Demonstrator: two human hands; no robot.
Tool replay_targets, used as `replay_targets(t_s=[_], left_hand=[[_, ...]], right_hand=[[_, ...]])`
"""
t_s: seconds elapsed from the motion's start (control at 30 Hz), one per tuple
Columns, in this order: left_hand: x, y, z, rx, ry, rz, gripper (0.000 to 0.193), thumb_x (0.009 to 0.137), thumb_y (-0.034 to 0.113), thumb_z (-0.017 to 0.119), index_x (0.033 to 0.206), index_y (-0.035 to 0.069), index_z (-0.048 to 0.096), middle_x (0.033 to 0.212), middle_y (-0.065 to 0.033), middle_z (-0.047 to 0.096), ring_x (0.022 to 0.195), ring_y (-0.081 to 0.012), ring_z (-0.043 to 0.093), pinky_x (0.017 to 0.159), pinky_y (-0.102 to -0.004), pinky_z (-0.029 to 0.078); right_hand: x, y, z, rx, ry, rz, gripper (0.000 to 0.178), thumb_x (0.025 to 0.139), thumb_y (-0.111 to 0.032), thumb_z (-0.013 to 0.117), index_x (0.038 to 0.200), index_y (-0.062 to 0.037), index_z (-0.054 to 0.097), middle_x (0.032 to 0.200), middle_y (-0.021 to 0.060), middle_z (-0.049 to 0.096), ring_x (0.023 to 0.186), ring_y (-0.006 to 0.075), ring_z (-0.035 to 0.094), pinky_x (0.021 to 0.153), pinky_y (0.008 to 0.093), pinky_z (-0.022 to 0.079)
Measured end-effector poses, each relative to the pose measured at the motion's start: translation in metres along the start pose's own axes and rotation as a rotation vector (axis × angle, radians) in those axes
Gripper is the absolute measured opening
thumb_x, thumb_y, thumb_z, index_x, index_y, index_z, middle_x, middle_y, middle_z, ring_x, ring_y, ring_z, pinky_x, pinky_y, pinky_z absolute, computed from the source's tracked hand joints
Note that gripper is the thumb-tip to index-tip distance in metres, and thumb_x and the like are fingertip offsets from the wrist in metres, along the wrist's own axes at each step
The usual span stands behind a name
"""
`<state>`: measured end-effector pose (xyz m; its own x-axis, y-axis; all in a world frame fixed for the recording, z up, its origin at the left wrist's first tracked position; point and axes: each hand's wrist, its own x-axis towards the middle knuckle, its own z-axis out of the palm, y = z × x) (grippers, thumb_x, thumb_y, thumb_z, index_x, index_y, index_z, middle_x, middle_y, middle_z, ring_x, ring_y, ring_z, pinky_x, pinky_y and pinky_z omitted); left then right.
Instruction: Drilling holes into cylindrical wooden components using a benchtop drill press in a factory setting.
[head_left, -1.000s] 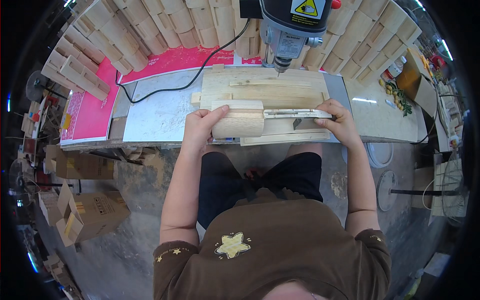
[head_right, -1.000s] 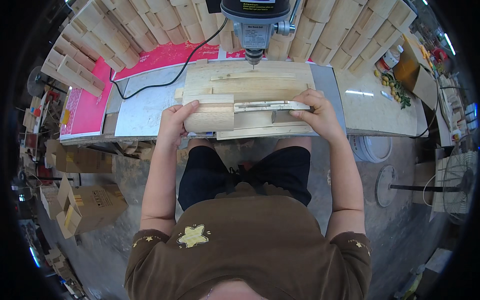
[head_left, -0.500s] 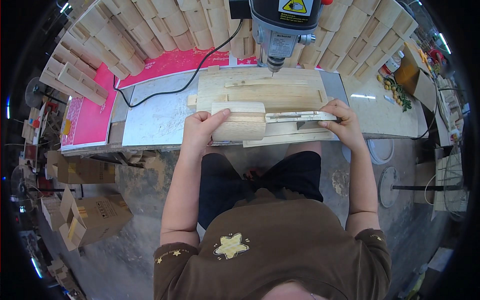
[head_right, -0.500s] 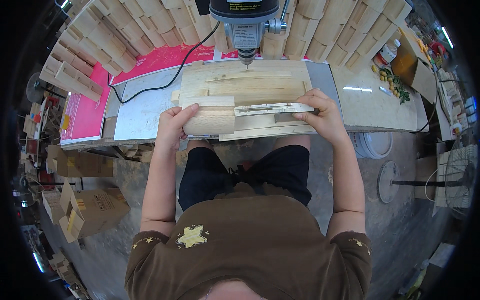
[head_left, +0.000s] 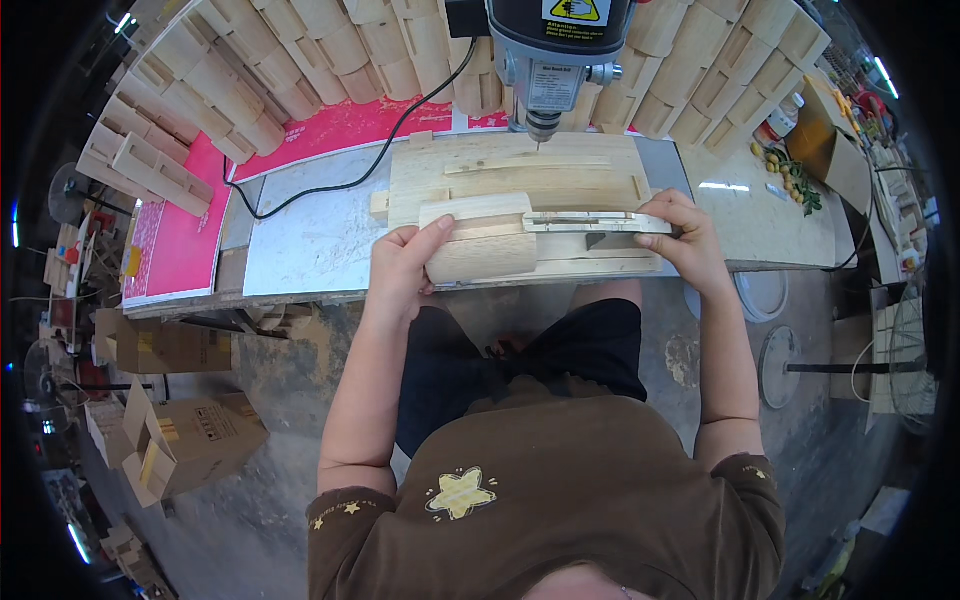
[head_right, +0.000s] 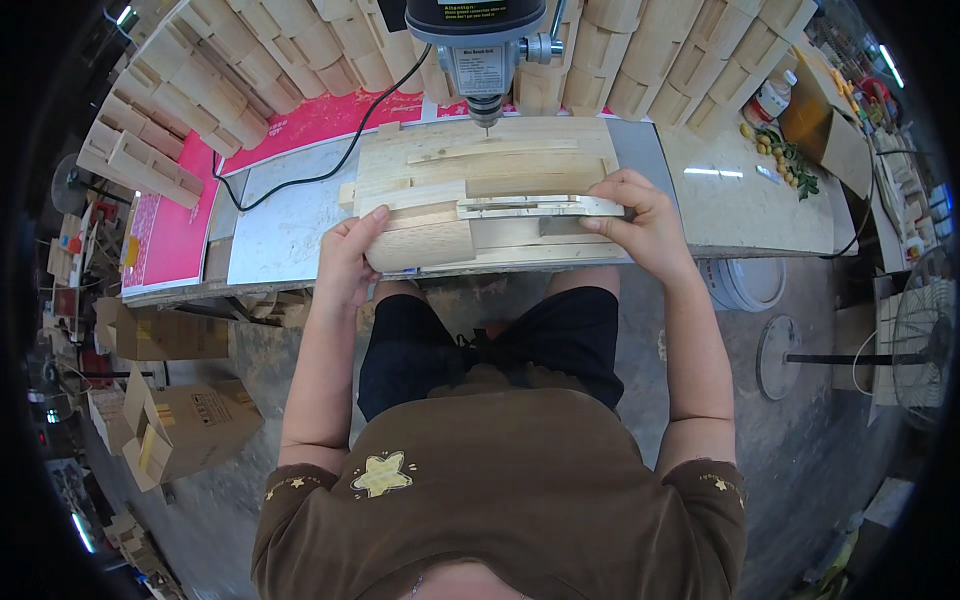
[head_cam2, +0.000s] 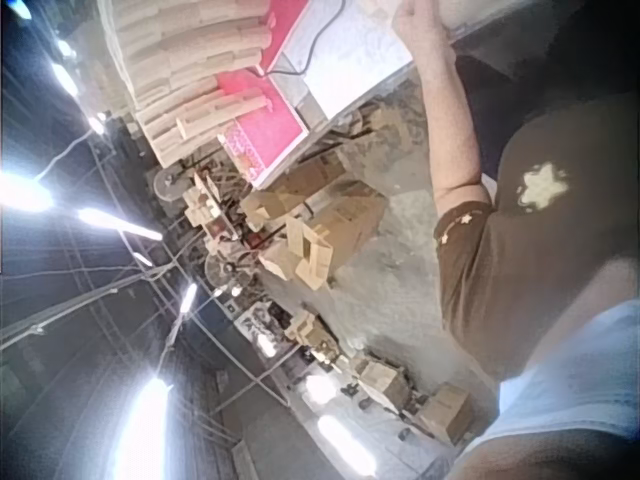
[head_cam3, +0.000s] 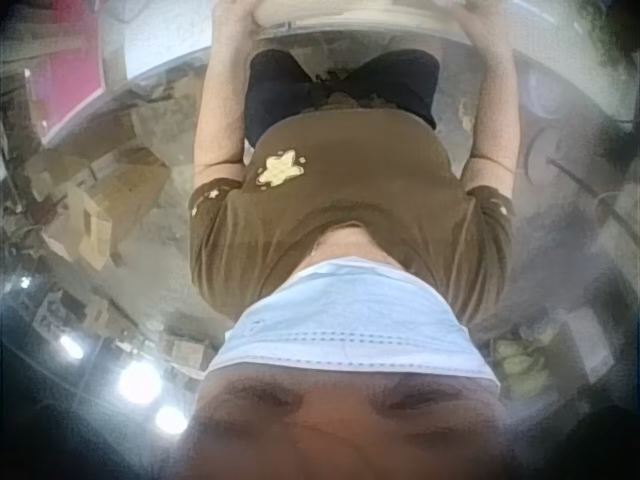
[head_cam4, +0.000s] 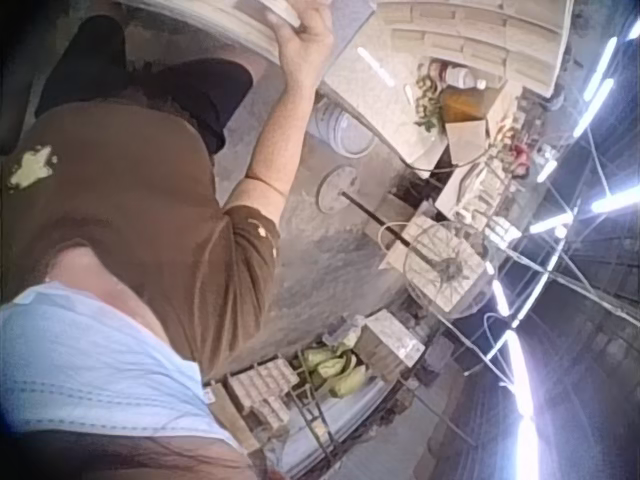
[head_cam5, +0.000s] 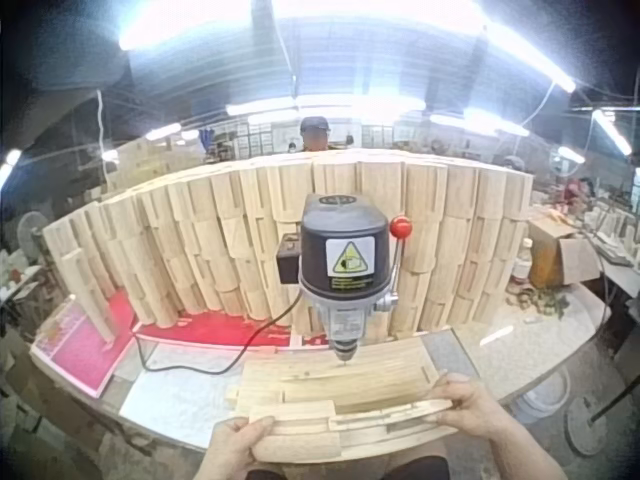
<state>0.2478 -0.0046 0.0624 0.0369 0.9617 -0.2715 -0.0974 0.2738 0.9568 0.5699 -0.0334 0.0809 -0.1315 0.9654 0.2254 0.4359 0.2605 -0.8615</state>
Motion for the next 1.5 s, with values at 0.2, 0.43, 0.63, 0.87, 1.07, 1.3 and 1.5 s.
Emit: replay_targets(t_s=[0.2,0.43,0.63,0.87,1.07,1.3,1.5], left_hand=[[-0.003,-0.006,0.026,-0.112,-0.148,-0.066,0.035,0.080,0.034,0.065,0.071,0.002,0.056,0.055,-0.0013,0.051,0.039,-0.0064,0.040,0.037,-0.0207,0.031],[0.033,-0.039,0.032,-0.018,-0.268,0.003,0.041,0.078,0.033,0.068,0.090,-0.004,0.057,0.065,0.0000,0.049,0.056,-0.0083,0.044,0.052,-0.0217,0.038],[0.053,-0.069,0.037,0.563,-0.052,0.654,0.054,0.066,0.027,0.075,0.109,-0.001,0.055,0.088,-0.0082,0.058,0.077,-0.0203,0.056,0.068,-0.0294,0.044],[0.084,-0.072,0.036,0.939,0.105,0.742,0.067,0.055,0.031,0.079,0.113,0.009,0.057,0.089,-0.0023,0.057,0.094,-0.0222,0.049,0.089,-0.0394,0.028],[0.095,-0.069,0.021,0.924,0.098,0.706,0.047,0.058,0.027,0.078,0.102,0.015,0.063,0.085,-0.0012,0.058,0.092,-0.0222,0.049,0.087,-0.0380,0.030],[0.096,-0.071,0.023,0.949,0.079,0.753,0.053,0.059,0.029,0.077,0.109,0.016,0.062,0.078,0.0020,0.055,0.086,-0.0191,0.048,0.082,-0.0363,0.029],[0.095,-0.072,0.025,0.911,0.114,0.776,0.040,0.058,0.026,0.077,0.093,0.013,0.064,0.075,-0.0002,0.054,0.081,-0.0213,0.049,0.078,-0.0360,0.034]], right_hand=[[0.007,0.008,0.025,-0.002,-0.070,-0.114,0.024,0.065,-0.001,0.071,0.089,-0.0004,0.065,0.087,0.0028,0.055,0.083,0.0134,0.052,0.073,0.0245,0.040],[0.020,0.034,0.028,-0.140,0.030,-0.112,0.025,0.066,-0.003,0.073,0.089,-0.0008,0.065,0.086,0.0054,0.057,0.082,0.0174,0.055,0.070,0.0271,0.044],[0.040,0.052,0.024,-0.323,0.144,-0.176,0.029,0.064,-0.005,0.074,0.090,0.0012,0.064,0.088,0.0114,0.060,0.081,0.0257,0.058,0.071,0.0319,0.046],[0.085,0.063,0.034,-0.371,0.199,-0.163,0.033,0.062,-0.005,0.074,0.093,0.0012,0.064,0.091,0.0110,0.060,0.086,0.0273,0.057,0.076,0.0321,0.045],[0.089,0.059,0.045,-0.449,0.149,-0.237,0.037,0.067,-0.003,0.071,0.102,-0.0006,0.060,0.095,0.0065,0.060,0.091,0.0212,0.056,0.078,0.0313,0.044],[0.136,-0.004,-0.023,0.168,0.361,-0.326,0.040,0.079,-0.017,0.066,0.116,-0.0080,0.052,0.102,0.0017,0.056,0.094,0.0111,0.051,0.080,0.0268,0.044],[0.185,-0.095,-0.027,-0.327,0.404,-0.284,0.023,0.088,-0.019,0.048,0.082,0.0019,0.057,0.082,0.0219,0.060,0.076,0.0365,0.056,0.064,0.0362,0.045]])
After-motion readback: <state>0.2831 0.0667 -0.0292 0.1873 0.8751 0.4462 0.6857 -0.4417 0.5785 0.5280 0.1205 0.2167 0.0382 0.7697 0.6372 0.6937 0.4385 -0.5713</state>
